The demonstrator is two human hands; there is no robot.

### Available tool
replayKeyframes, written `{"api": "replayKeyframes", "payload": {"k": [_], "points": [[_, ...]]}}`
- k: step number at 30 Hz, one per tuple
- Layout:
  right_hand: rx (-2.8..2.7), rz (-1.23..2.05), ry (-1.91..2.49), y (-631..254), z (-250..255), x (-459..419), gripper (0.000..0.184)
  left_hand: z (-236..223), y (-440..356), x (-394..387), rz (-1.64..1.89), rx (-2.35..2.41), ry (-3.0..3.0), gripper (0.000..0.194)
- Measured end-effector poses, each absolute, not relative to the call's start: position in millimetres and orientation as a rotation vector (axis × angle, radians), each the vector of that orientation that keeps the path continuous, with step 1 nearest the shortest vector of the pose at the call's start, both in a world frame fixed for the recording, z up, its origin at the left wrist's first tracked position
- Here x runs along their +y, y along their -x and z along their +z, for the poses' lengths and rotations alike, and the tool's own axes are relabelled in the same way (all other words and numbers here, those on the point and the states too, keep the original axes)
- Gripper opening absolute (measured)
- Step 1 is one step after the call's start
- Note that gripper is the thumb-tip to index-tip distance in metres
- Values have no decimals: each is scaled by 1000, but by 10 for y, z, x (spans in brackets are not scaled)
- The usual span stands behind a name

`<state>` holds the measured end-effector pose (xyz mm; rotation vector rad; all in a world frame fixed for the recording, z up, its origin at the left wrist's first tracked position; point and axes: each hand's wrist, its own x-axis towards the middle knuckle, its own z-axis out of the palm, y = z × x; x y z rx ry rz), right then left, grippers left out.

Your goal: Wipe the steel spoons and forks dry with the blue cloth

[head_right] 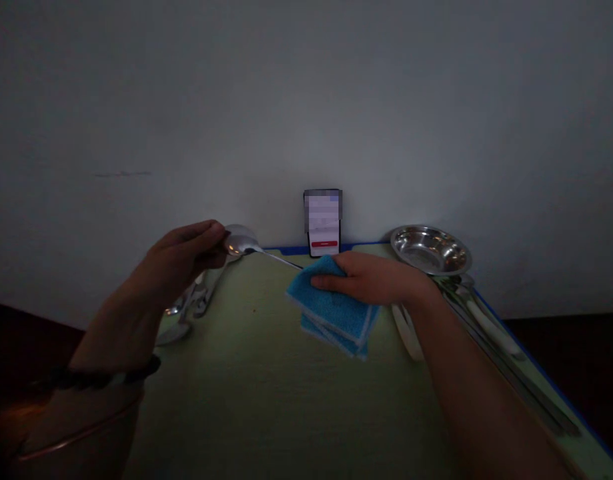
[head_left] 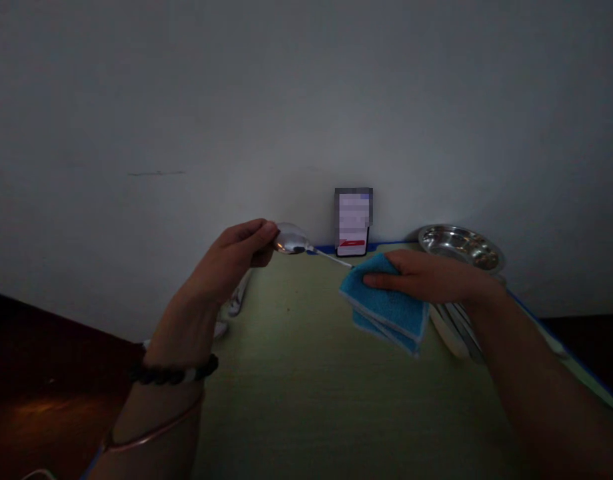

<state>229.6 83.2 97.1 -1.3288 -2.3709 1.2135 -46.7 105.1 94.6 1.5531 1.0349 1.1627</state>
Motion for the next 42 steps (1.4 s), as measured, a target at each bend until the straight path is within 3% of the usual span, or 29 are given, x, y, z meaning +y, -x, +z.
{"api": "replayKeyframes", "payload": {"k": [8,13,19,25,29,33,36,39,42], "points": [[-2299,1081,1338,-2240,999,820,38,986,407,1059,1409,974,-1306,27],[-2276,1061,1274,-2110,901,844,38,981,370,1038,1376,877,-1311,6],[-2288,1038,1232,-2046,802,872,40,935,337,1009,1142,821,-1552,29],[-2079,986,1186,-1793,645,851,43,759,78,1038,1341,833,-1581,21],[-1711,1341,1171,-1738,323,791,40,639,10,1094,1604,891,-1488,19],[-849,1656,1123,-1819,-18,728,34,596,-8,1054,1751,833,-1269,20],[-562,1751,880,-1898,-135,717,35,530,-1,902,1493,889,-1239,19],[-537,1801,648,-1954,-156,719,36,357,-5,706,1030,972,-1303,26],[-586,1848,550,-1970,-141,707,40,132,-56,556,841,1062,-1331,31]]}}
